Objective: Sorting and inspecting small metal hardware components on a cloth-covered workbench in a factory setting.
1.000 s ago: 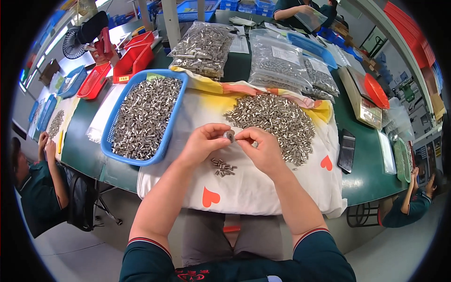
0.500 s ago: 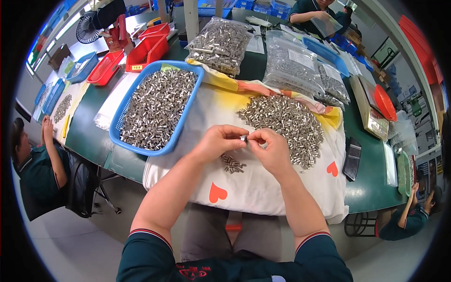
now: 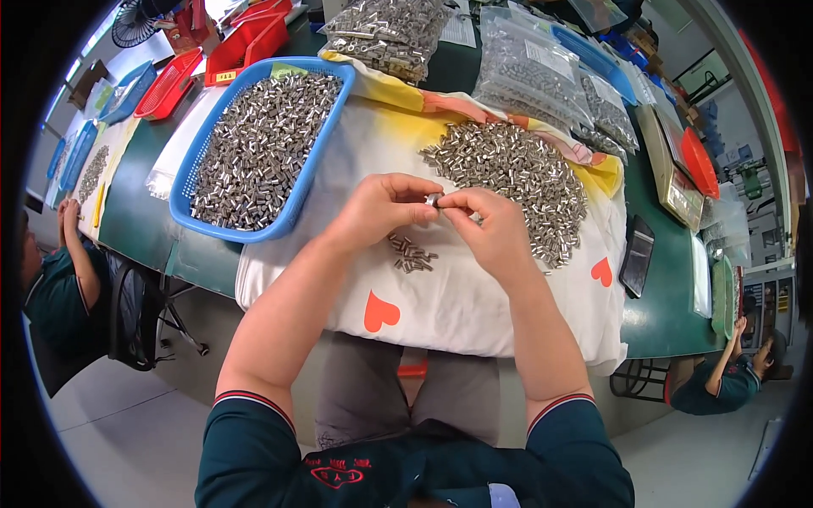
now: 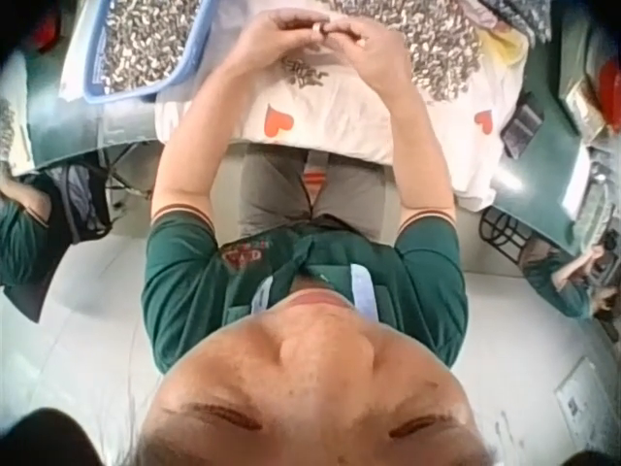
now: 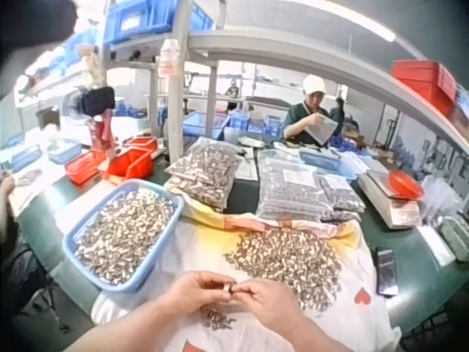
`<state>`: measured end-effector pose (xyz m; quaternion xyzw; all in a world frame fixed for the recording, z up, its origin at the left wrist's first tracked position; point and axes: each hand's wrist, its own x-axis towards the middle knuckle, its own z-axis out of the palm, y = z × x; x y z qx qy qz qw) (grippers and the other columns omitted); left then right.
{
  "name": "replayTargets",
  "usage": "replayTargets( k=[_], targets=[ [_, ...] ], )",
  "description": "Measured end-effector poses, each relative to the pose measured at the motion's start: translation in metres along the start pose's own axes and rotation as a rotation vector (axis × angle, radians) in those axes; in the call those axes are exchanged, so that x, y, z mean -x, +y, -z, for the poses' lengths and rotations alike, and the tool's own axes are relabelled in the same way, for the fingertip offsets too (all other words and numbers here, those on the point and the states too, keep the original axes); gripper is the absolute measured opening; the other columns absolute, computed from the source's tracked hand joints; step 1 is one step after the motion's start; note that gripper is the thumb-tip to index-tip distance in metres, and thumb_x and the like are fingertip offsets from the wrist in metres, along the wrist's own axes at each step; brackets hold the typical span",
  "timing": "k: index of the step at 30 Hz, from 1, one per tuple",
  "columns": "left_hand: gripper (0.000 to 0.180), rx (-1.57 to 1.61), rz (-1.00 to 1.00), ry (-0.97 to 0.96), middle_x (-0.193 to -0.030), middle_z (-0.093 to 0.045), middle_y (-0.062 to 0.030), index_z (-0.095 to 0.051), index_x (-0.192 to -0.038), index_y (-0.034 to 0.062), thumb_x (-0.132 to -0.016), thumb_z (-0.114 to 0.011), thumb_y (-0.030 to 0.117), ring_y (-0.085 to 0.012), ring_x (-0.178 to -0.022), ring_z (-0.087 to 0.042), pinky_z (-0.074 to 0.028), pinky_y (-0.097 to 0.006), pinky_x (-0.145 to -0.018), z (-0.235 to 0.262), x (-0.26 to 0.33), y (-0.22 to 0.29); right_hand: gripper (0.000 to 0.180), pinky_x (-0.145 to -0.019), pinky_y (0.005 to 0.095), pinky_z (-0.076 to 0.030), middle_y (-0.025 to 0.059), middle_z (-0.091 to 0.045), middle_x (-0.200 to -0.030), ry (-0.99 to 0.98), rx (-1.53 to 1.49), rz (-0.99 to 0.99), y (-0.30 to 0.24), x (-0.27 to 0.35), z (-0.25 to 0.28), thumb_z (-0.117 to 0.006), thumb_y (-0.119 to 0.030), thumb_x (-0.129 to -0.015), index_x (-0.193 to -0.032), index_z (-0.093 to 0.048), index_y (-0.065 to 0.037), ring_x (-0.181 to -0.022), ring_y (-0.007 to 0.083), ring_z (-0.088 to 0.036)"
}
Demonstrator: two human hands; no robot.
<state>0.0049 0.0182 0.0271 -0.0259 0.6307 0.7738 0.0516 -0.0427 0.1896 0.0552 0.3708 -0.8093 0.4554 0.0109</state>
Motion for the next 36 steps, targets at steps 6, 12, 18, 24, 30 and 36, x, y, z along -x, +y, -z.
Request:
replayTargets(
  k=[6, 12, 18, 24, 30, 36],
  targets=[
    [0.031, -0.027, 0.044, -0.087, -0.089, -0.062, -0.005, -0.057, -0.104, -0.0029, -0.073, -0.064, -0.001, -0.0092, -0.078, -0.058, -0.047, -0.022, -0.071, 0.004, 0.004, 0.003, 0.015, -0.058, 0.0269, -0.045, 0.0086, -0.061, -0.076, -0.109, -0.069, -0.143, -0.003, -0.004, 0.01, -0.061, -0.006, -0.071, -0.085, -0.06, -0.002, -0.066, 0.0164, -0.058],
    [0.031, -0.022, 0.122, -0.158, -0.087, -0.062, -0.0041, -0.057, -0.102, -0.0022, -0.072, -0.065, -0.001, -0.0082, -0.077, -0.058, -0.047, -0.021, -0.07, 0.002, 0.004, 0.006, 0.013, -0.057, 0.0287, -0.045, 0.0087, -0.062, -0.074, -0.191, 0.105, -0.318, 0.01, -0.008, 0.047, -0.059, -0.01, -0.071, -0.082, -0.061, -0.003, -0.06, 0.0187, -0.058],
    [0.031, -0.02, 0.104, -0.167, -0.085, -0.061, -0.0024, -0.058, -0.102, -0.0014, -0.072, -0.065, -0.001, -0.007, -0.075, -0.057, -0.047, -0.02, -0.069, 0.0, 0.005, 0.006, 0.006, -0.065, 0.0365, -0.045, 0.0116, -0.058, -0.072, -0.246, 0.459, -0.102, 0.02, -0.003, 0.032, -0.057, -0.008, -0.07, -0.071, -0.062, -0.005, -0.07, 0.0254, -0.057],
    [0.028, -0.036, 0.085, -0.173, -0.084, -0.06, -0.0016, -0.059, -0.099, -0.0008, -0.073, -0.067, 0.004, -0.0069, -0.077, -0.056, -0.047, -0.021, -0.069, 0.0, 0.002, 0.005, 0.005, -0.066, 0.037, -0.045, 0.011, -0.058, -0.071, -0.184, 0.65, 0.007, 0.022, -0.002, 0.021, -0.057, -0.007, -0.07, -0.069, -0.061, -0.005, -0.071, 0.0264, -0.057],
    [0.029, 0.021, 0.055, -0.096, -0.084, -0.06, -0.0007, -0.058, -0.1, 0.0002, -0.073, -0.067, 0.005, -0.0055, -0.074, -0.055, -0.045, -0.019, -0.065, 0.001, 0.002, 0.003, 0.006, -0.062, 0.0226, -0.044, 0.0048, -0.061, -0.077, -0.155, -0.068, -0.282, -0.004, -0.005, 0.018, -0.059, -0.005, -0.074, -0.079, -0.061, -0.002, -0.07, 0.0101, -0.056],
    [0.028, 0.079, 0.025, -0.082, -0.085, -0.061, -0.0013, -0.058, -0.101, -0.0001, -0.074, -0.066, 0.004, -0.0058, -0.074, -0.056, -0.045, -0.018, -0.064, 0.002, 0.002, 0.003, 0.008, -0.061, 0.0225, -0.044, 0.0039, -0.06, -0.076, -0.095, -0.136, -0.115, -0.007, -0.002, 0.009, -0.06, -0.002, -0.073, -0.08, -0.061, -0.002, -0.069, 0.0103, -0.056]
  ],
)
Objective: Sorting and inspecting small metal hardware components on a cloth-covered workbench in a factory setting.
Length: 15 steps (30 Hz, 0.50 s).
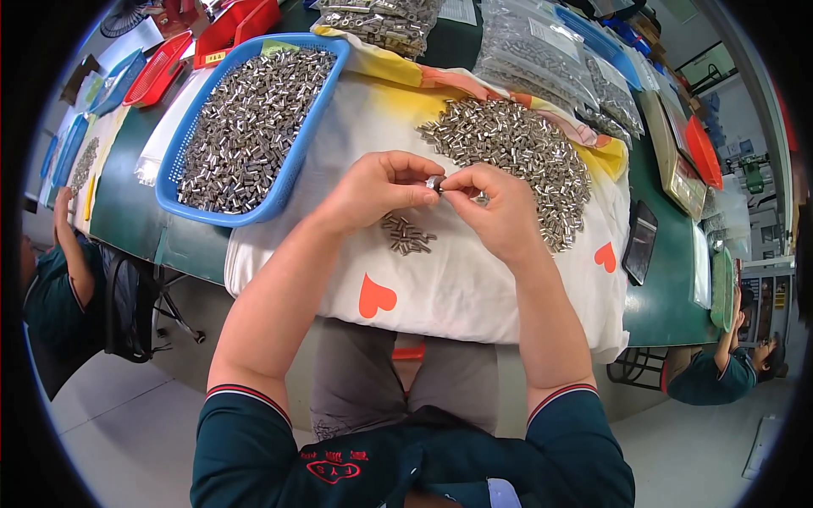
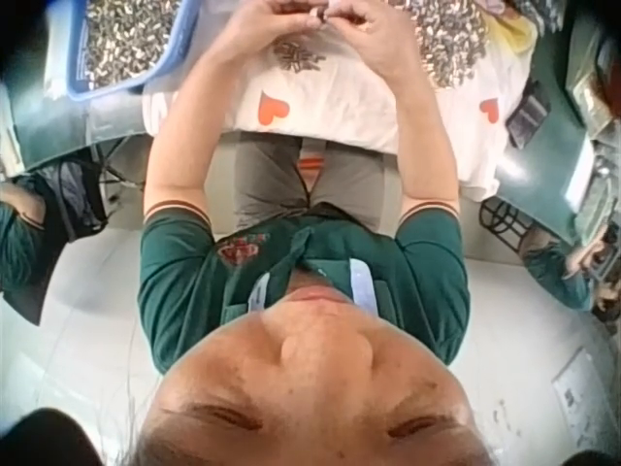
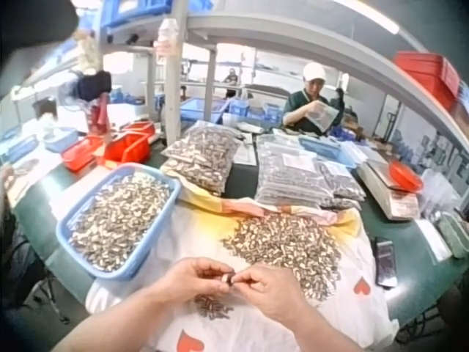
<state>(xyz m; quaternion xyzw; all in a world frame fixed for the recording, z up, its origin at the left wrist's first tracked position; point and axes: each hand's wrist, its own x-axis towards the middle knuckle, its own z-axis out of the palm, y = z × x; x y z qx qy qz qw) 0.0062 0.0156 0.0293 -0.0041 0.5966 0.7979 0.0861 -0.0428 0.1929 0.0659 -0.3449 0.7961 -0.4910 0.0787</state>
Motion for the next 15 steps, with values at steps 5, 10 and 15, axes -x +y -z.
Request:
replayTargets(
  k=[5, 10, 15],
  targets=[
    [0.028, -0.026, -0.001, 0.04, -0.086, -0.062, -0.0034, -0.058, -0.101, -0.0014, -0.074, -0.065, 0.002, -0.0069, -0.074, -0.057, -0.046, -0.018, -0.064, -0.002, -0.001, -0.001, 0.008, -0.061, 0.0253, -0.045, 0.0065, -0.059, -0.073, 0.071, 0.256, 0.163, 0.002, 0.002, -0.011, -0.06, -0.002, -0.07, -0.079, -0.061, -0.002, -0.068, 0.016, -0.058],
    [0.028, -0.062, 0.015, 0.056, -0.085, -0.062, -0.0045, -0.058, -0.101, -0.0023, -0.074, -0.065, 0.002, -0.0075, -0.075, -0.058, -0.046, -0.019, -0.065, -0.001, -0.001, -0.001, 0.006, -0.061, 0.033, -0.045, 0.0086, -0.058, -0.072, 0.127, 0.281, 0.207, 0.003, 0.002, -0.016, -0.059, -0.003, -0.069, -0.075, -0.058, -0.002, -0.07, 0.0238, -0.056],
    [0.029, -0.121, 0.026, -0.003, -0.086, -0.062, -0.0055, -0.058, -0.1, -0.0031, -0.073, -0.066, 0.002, -0.0086, -0.076, -0.058, -0.047, -0.02, -0.067, -0.001, 0.0, 0.0, 0.01, -0.061, 0.0315, -0.045, 0.0098, -0.059, -0.072, -0.056, 0.071, 0.01, 0.001, 0.0, -0.001, -0.06, -0.008, -0.07, -0.077, -0.059, -0.002, -0.067, 0.023, -0.058]
  ],
)
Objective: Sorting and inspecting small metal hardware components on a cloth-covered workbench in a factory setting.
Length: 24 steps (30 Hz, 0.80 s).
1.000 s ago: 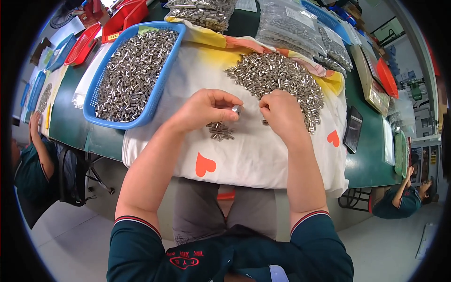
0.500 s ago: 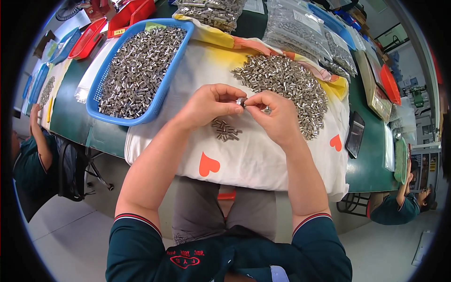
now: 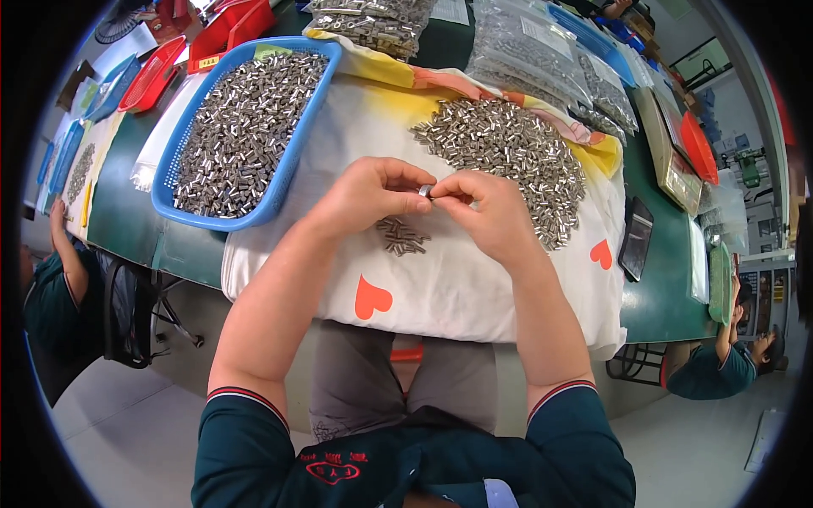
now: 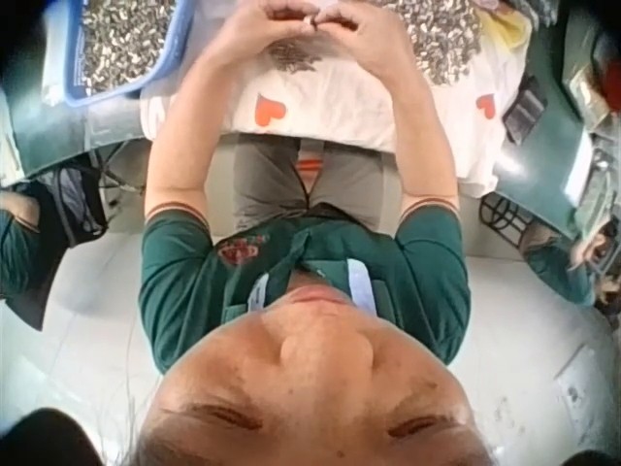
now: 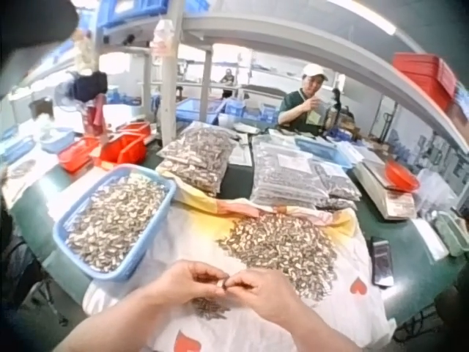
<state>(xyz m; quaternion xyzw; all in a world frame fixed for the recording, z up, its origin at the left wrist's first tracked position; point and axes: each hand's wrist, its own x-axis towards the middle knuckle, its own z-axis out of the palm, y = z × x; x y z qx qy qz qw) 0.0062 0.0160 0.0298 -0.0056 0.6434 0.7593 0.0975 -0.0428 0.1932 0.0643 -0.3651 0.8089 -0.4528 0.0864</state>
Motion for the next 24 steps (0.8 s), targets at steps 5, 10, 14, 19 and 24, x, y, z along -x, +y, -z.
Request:
replayTargets(
  k=[5, 10, 14, 19, 24],
  targets=[
    [0.029, -0.057, 0.074, -0.039, -0.086, -0.062, -0.0054, -0.059, -0.099, -0.0034, -0.072, -0.067, 0.003, -0.0089, -0.077, -0.058, -0.047, -0.021, -0.068, 0.001, 0.004, 0.004, 0.009, -0.059, 0.0254, -0.044, 0.0053, -0.06, -0.071, -0.042, 0.065, -0.075, 0.005, 0.0, 0.029, -0.062, -0.007, -0.069, -0.077, -0.06, -0.002, -0.063, 0.0133, -0.055],
    [0.029, -0.134, 0.075, -0.048, -0.083, -0.061, -0.0037, -0.059, -0.098, -0.0031, -0.071, -0.067, 0.001, -0.0078, -0.075, -0.057, -0.047, -0.021, -0.068, -0.001, 0.004, 0.003, 0.008, -0.056, 0.0309, -0.043, 0.0076, -0.056, -0.063, -0.334, 0.398, -0.15, 0.014, 0.005, 0.041, -0.06, -0.008, -0.065, -0.071, -0.059, -0.003, -0.059, 0.0201, -0.054],
    [0.028, -0.11, 0.092, -0.043, -0.082, -0.06, -0.0025, -0.059, -0.097, -0.0025, -0.07, -0.066, -0.001, -0.0068, -0.073, -0.057, -0.047, -0.02, -0.067, -0.003, 0.003, 0.002, 0.006, -0.061, 0.0368, -0.043, 0.0116, -0.058, -0.066, -0.269, 0.591, -0.073, 0.019, 0.008, 0.029, -0.058, -0.007, -0.064, -0.068, -0.059, -0.003, -0.065, 0.0273, -0.056],
    [0.029, -0.078, 0.082, -0.039, -0.082, -0.06, -0.0022, -0.059, -0.098, -0.0022, -0.07, -0.066, -0.002, -0.0065, -0.073, -0.056, -0.047, -0.02, -0.067, -0.002, 0.004, 0.001, 0.005, -0.063, 0.0382, -0.044, 0.0132, -0.058, -0.069, -0.282, 0.614, -0.133, 0.015, 0.012, 0.029, -0.056, -0.005, -0.065, -0.068, -0.059, -0.002, -0.07, 0.0288, -0.057],
    [0.029, -0.1, 0.071, -0.053, -0.083, -0.06, -0.0035, -0.059, -0.098, -0.0031, -0.071, -0.067, 0.003, -0.0078, -0.076, -0.057, -0.047, -0.021, -0.068, -0.002, 0.004, 0.003, 0.009, -0.065, 0.0384, -0.044, 0.0143, -0.059, -0.072, -0.236, 0.742, -0.087, 0.016, 0.025, 0.019, -0.055, -0.003, -0.066, -0.074, -0.06, -0.002, -0.072, 0.0297, -0.056]
  ],
)
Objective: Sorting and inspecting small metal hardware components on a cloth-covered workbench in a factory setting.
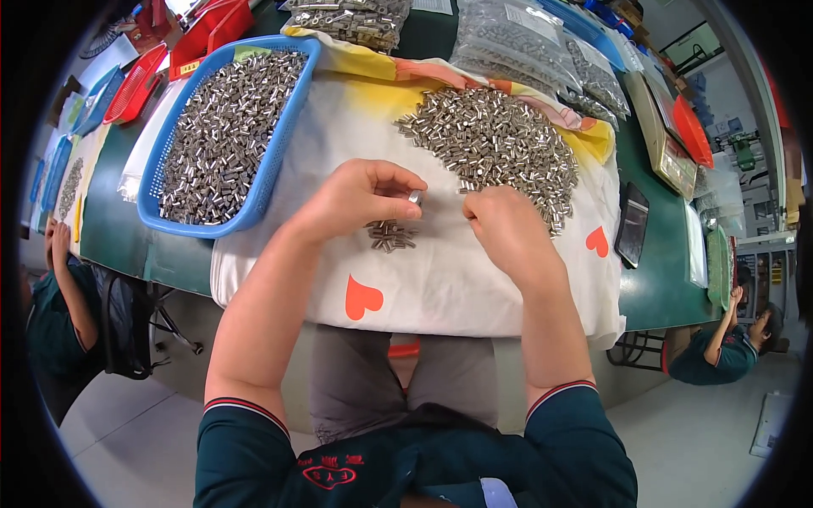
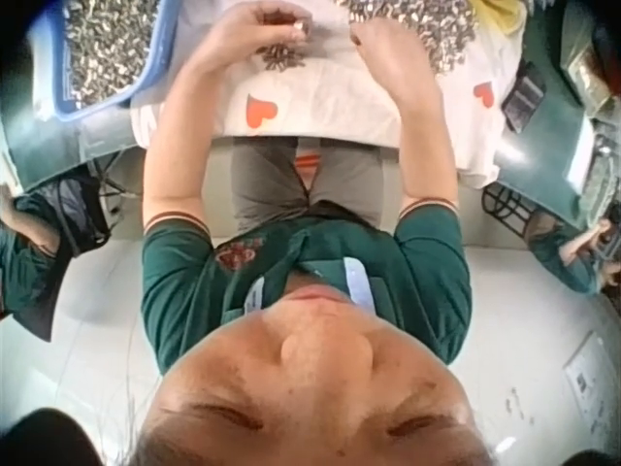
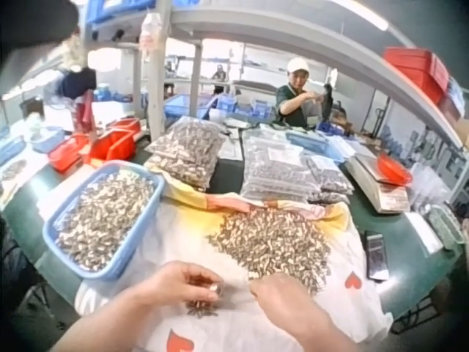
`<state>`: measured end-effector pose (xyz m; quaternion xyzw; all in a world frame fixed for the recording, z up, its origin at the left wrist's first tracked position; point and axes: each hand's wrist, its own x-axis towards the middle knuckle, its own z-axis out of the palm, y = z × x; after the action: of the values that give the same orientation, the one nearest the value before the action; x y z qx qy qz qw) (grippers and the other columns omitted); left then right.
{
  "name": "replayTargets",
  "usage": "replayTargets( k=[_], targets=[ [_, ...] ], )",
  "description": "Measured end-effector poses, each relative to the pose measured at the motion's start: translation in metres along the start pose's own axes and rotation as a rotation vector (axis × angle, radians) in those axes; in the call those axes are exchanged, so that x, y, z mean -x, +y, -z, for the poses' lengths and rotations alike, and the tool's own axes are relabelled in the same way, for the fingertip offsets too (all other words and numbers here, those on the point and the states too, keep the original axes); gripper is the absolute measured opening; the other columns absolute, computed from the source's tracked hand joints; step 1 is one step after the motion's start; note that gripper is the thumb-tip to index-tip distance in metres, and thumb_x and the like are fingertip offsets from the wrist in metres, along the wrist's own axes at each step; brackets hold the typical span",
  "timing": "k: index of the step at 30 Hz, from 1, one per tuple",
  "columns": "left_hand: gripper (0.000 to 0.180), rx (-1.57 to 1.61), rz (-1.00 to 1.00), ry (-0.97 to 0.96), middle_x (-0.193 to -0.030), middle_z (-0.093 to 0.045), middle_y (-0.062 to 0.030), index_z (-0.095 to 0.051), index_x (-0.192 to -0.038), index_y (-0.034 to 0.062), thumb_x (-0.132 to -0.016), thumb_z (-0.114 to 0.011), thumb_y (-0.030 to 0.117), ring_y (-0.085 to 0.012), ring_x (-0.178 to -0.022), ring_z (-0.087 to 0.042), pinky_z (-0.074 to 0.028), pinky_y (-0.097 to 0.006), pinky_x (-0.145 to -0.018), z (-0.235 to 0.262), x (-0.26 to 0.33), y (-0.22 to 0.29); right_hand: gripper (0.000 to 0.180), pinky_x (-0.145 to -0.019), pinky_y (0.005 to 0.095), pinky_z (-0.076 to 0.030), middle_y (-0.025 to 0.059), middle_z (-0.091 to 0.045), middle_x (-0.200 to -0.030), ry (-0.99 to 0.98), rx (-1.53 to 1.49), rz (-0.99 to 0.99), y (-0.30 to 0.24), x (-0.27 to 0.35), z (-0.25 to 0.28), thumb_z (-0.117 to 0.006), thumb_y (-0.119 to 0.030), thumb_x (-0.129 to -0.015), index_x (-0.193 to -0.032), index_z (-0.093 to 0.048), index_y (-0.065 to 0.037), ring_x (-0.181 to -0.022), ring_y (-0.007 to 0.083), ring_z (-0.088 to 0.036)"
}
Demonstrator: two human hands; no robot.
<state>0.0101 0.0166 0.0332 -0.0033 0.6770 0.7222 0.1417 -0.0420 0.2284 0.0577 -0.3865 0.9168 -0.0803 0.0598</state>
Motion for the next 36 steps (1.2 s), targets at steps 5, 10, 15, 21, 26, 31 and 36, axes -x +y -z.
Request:
replayTargets(
  k=[5, 10, 15, 21, 26, 31, 36],
  targets=[
    [0.028, 0.0, -0.024, 0.011, -0.083, -0.06, -0.0032, -0.059, -0.099, -0.002, -0.073, -0.067, 0.005, -0.0071, -0.075, -0.056, -0.046, -0.02, -0.067, 0.001, -0.003, -0.001, 0.009, -0.059, 0.0342, -0.046, 0.0131, -0.058, -0.069, 0.321, -0.255, 0.15, 0.002, 0.007, 0.004, -0.055, -0.002, -0.069, -0.077, -0.058, 0.0, -0.063, 0.0273, -0.057],
    [0.029, 0.179, -0.058, 0.044, -0.085, -0.06, -0.0027, -0.058, -0.101, -0.0009, -0.074, -0.065, 0.003, -0.0067, -0.076, -0.056, -0.045, -0.019, -0.069, 0.004, -0.004, -0.002, 0.011, -0.061, 0.0234, -0.045, 0.0049, -0.061, -0.073, 0.193, -0.962, -0.105, -0.017, -0.023, 0.009, -0.06, -0.006, -0.073, -0.082, -0.061, -0.001, -0.066, 0.0116, -0.056],
    [0.029, 0.316, -0.076, 0.046, -0.086, -0.061, -0.0023, -0.057, -0.102, -0.0007, -0.074, -0.065, 0.003, -0.0064, -0.076, -0.056, -0.045, -0.019, -0.068, 0.003, -0.005, -0.004, 0.009, -0.062, 0.0214, -0.044, 0.0007, -0.06, -0.073, 0.215, -1.141, -0.075, -0.023, -0.032, -0.009, -0.062, -0.005, -0.073, -0.081, -0.061, -0.001, -0.067, 0.0069, -0.054],
    [0.028, 0.276, -0.086, 0.05, -0.087, -0.061, -0.0031, -0.058, -0.101, -0.0011, -0.074, -0.065, 0.003, -0.0067, -0.077, -0.056, -0.046, -0.019, -0.068, 0.004, -0.004, -0.003, 0.009, -0.062, 0.0225, -0.044, 0.0039, -0.061, -0.073, 0.312, -0.879, -0.012, -0.031, -0.028, -0.001, -0.062, -0.004, -0.071, -0.08, -0.061, -0.001, -0.067, 0.0097, -0.056],
    [0.028, 0.285, -0.103, 0.064, -0.085, -0.061, -0.0025, -0.059, -0.101, -0.0011, -0.074, -0.066, 0.004, -0.0056, -0.074, -0.056, -0.046, -0.018, -0.066, 0.003, -0.005, -0.004, 0.009, -0.061, 0.0231, -0.045, 0.0043, -0.06, -0.073, 0.322, -0.918, -0.026, -0.03, -0.028, -0.002, -0.062, -0.004, -0.071, -0.079, -0.061, -0.001, -0.067, 0.0106, -0.057],
    [0.028, 0.265, -0.089, 0.072, -0.085, -0.062, -0.0031, -0.059, -0.101, -0.0012, -0.074, -0.065, 0.004, -0.0058, -0.074, -0.056, -0.046, -0.018, -0.065, 0.004, -0.004, -0.003, 0.009, -0.062, 0.0233, -0.045, 0.0042, -0.06, -0.075, 0.32, -0.899, -0.001, -0.031, -0.028, -0.003, -0.061, -0.004, -0.071, -0.08, -0.061, -0.001, -0.067, 0.0106, -0.057],
    [0.027, 0.224, -0.087, 0.098, -0.086, -0.062, -0.0036, -0.059, -0.101, -0.0011, -0.075, -0.064, 0.003, -0.0058, -0.073, -0.056, -0.045, -0.018, -0.065, 0.002, -0.004, -0.002, 0.009, -0.058, 0.0293, -0.045, 0.0076, -0.058, -0.074, 0.578, -0.457, 0.221, -0.036, -0.029, -0.011, -0.061, -0.001, -0.068, -0.076, -0.058, -0.002, -0.065, 0.0192, -0.057]
  ],
)
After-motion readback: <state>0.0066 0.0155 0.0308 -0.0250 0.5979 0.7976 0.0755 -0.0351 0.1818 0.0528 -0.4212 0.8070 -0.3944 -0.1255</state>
